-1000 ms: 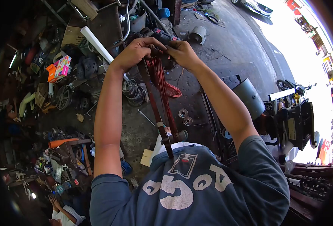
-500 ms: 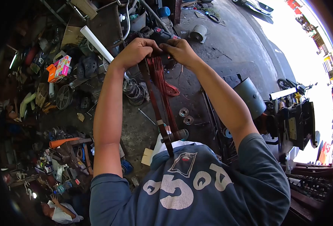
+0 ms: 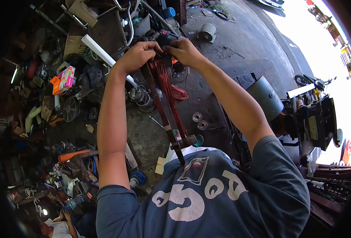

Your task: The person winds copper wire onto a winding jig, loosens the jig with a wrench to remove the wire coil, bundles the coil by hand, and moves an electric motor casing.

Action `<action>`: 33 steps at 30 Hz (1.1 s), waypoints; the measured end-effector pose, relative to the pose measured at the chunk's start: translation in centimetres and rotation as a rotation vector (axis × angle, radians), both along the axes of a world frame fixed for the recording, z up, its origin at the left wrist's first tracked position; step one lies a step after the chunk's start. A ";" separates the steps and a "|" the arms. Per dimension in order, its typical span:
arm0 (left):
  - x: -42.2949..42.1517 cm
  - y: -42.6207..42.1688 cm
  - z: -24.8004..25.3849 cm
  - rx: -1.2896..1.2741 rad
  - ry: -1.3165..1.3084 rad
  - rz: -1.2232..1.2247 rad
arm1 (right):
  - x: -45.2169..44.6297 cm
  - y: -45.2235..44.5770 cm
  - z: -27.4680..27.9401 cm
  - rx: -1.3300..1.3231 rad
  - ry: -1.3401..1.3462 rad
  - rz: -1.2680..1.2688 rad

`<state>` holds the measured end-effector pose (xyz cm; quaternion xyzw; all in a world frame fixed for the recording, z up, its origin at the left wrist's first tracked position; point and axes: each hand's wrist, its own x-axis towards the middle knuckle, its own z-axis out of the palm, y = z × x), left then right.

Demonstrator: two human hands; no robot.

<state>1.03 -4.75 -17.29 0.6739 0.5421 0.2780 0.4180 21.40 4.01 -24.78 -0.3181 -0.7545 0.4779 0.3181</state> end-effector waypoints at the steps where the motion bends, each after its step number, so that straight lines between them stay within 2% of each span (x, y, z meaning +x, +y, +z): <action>1: -0.1 0.1 -0.1 0.003 -0.012 0.000 | 0.0 0.1 0.1 0.003 -0.010 0.005; 15: -0.4 0.2 -0.4 -0.007 -0.131 0.001 | 0.2 -1.0 1.1 -0.011 0.080 0.024; 17: -0.3 -0.2 -0.1 0.008 -0.131 -0.003 | 0.7 -2.0 0.9 -0.142 0.061 0.046; 20: -1.3 -0.5 -0.7 -0.005 -0.124 0.017 | 1.9 -4.6 -1.2 -0.399 -0.025 0.050; 21: -1.6 -0.6 -0.9 0.001 -0.114 0.026 | 2.0 -4.9 -3.5 -0.543 -0.044 0.091; 22: -1.8 -0.8 -0.8 0.013 -0.109 0.023 | 1.4 -5.5 -7.6 -0.466 0.055 0.055; 23: -1.9 -0.9 -0.7 0.006 -0.114 0.024 | 3.0 -7.8 -5.6 -0.648 -0.066 0.059; 26: -1.8 -1.2 -0.7 -0.016 -0.141 0.037 | 4.7 -11.3 -13.1 -0.727 -0.055 0.167; 27: -1.6 -1.3 -0.6 0.000 -0.173 0.042 | 5.9 -13.5 -12.1 -0.768 0.016 0.167; 28: -1.3 -1.6 -0.3 0.015 -0.206 0.048 | 6.8 -14.8 -13.7 -0.833 -0.010 0.181; 29: -1.4 -1.7 -0.3 0.030 -0.240 0.055 | 7.7 -16.3 -15.5 -0.777 -0.041 0.188; 31: -2.8 -1.5 -0.8 -0.029 -0.176 0.032 | 9.4 -19.6 -16.4 -0.861 -0.173 0.156; 32: -2.9 -1.5 -0.9 -0.017 -0.179 0.041 | 10.3 -21.0 -19.1 -0.767 -0.202 0.205; 33: -3.0 -1.5 -0.9 -0.004 -0.182 0.047 | 11.3 -22.1 -17.5 -0.835 -0.270 0.262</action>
